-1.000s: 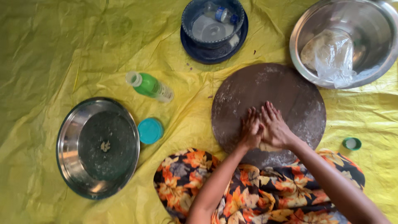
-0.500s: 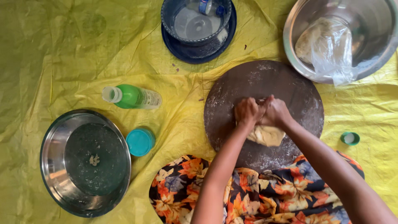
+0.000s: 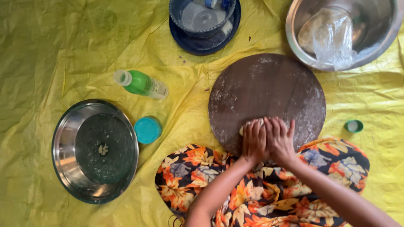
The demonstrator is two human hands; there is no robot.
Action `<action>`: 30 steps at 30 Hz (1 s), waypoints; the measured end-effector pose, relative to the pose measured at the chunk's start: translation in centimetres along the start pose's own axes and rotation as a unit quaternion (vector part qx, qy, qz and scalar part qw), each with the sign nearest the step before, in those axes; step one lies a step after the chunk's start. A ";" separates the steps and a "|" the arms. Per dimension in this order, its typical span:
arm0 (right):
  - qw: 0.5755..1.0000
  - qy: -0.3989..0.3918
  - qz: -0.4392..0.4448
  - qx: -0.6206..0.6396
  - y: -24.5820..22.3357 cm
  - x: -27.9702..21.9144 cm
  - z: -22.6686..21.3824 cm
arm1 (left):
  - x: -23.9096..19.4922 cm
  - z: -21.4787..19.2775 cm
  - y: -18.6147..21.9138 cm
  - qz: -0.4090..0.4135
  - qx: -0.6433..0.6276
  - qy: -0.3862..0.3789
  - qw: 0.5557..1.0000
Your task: The person kneads a ball of dough in a metal bowl, then transfers it to a wooden board and continues kneading by hand. The person repeatedly folds and presses the dough to develop its texture.
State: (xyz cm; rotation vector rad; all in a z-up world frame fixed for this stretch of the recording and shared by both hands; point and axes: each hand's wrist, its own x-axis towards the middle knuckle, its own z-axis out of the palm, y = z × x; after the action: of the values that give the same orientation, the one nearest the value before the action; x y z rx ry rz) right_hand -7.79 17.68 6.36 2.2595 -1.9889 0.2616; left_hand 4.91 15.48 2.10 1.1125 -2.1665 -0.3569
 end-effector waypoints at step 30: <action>0.987 -0.112 0.059 0.099 1.2 2.3 -1.3 | 6.6 -0.5 -0.6 -0.126 -0.029 -0.080 0.988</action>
State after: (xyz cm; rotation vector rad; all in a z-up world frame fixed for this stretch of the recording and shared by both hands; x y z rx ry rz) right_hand -8.78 15.58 8.11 2.3862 -2.3087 0.2366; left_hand 2.89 9.90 5.01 1.3700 -2.1387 -0.6364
